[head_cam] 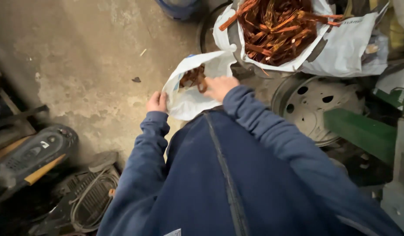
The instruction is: Sorting copper wire scrap into a smaller bag.
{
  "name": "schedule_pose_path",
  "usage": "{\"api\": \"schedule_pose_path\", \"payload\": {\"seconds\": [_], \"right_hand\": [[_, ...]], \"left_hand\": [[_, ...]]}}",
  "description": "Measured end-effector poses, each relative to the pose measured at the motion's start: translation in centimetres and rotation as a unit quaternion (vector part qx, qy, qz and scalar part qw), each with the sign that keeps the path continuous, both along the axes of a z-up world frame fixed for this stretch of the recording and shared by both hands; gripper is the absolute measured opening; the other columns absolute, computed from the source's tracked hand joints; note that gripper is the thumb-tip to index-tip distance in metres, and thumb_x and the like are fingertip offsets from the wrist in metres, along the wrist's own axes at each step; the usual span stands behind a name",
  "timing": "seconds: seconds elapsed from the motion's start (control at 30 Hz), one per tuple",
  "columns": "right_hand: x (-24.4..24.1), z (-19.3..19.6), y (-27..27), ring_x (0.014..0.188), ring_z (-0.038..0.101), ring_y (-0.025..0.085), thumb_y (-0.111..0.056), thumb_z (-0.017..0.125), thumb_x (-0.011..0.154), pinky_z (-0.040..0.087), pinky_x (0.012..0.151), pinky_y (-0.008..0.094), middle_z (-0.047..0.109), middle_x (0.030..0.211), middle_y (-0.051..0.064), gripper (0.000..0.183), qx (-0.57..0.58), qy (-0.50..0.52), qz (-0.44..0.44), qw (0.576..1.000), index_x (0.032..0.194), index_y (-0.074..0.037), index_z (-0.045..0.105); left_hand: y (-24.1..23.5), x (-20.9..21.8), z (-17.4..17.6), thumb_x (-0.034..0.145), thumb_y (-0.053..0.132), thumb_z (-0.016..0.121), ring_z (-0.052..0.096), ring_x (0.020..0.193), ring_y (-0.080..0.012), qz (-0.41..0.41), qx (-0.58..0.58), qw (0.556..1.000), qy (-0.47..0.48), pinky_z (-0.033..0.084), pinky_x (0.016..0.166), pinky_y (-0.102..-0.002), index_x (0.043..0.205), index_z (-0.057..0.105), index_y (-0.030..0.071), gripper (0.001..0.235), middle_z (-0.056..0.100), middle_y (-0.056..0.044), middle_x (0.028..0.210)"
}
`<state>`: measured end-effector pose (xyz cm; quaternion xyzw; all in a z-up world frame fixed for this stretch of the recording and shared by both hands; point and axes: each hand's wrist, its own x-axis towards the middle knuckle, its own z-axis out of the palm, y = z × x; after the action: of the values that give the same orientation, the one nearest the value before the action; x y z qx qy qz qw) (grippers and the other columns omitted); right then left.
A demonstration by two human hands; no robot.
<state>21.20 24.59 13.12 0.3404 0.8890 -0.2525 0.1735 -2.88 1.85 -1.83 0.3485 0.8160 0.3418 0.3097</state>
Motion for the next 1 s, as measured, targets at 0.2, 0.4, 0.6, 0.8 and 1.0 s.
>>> {"api": "schedule_pose_path", "payload": {"seconds": [0.2,0.4,0.6,0.8,1.0], "right_hand": [[1.9,5.5,6.3,0.085,0.071,0.034,-0.031,0.07,0.098,0.056,0.074,0.045,0.073,0.097,0.013,0.026,0.054,0.337,-0.115,0.933,0.111,-0.01,0.074],[4.8,2.7,19.7,0.116,0.056,0.039,-0.003,0.071,0.082,0.048,0.093,0.049,0.063,0.136,0.018,0.066,0.233,0.281,-0.022,0.931,0.147,-0.005,0.062],[6.1,0.0,21.1,0.121,0.057,0.032,-0.01,0.08,0.086,0.046,0.097,0.047,0.063,0.131,0.008,0.049,0.272,0.224,0.084,0.932,0.131,-0.01,0.06],[9.4,11.0,19.4,0.106,0.056,0.026,0.005,0.069,0.078,0.047,0.092,0.04,0.061,0.111,0.007,0.031,0.34,0.271,0.182,0.882,0.107,-0.008,0.071],[11.0,16.6,12.0,0.112,0.058,0.03,0.006,0.074,0.089,0.048,0.097,0.039,0.063,0.119,0.012,0.033,0.274,0.363,0.089,0.886,0.12,-0.002,0.07]], "left_hand": [[-3.0,0.4,-1.4,0.1,0.034,0.065,0.055,0.065,-0.0308,0.038,-0.055,0.998,0.018,0.048,0.065,-0.041,0.085,0.061,0.002,0.037,0.06,-0.019,0.073],[-2.5,2.2,-0.4,0.1,0.035,0.063,0.06,0.062,-0.0226,0.092,-0.035,0.995,0.014,0.048,0.061,-0.04,0.085,0.066,0.005,0.034,0.065,-0.014,0.071],[-1.6,4.1,-0.3,0.1,0.038,0.065,0.057,0.062,-0.0264,0.12,-0.077,0.989,0.028,0.048,0.062,-0.042,0.084,0.063,0.004,0.038,0.062,-0.018,0.071],[0.1,4.6,1.7,0.099,0.039,0.066,0.06,0.065,-0.0261,0.146,-0.039,0.988,0.01,0.051,0.065,-0.04,0.086,0.065,0.004,0.037,0.066,-0.016,0.074],[1.7,4.7,2.2,0.096,0.039,0.068,0.062,0.064,-0.021,0.158,-0.027,0.987,-0.023,0.051,0.064,-0.037,0.087,0.068,0.005,0.036,0.067,-0.013,0.071]]}}
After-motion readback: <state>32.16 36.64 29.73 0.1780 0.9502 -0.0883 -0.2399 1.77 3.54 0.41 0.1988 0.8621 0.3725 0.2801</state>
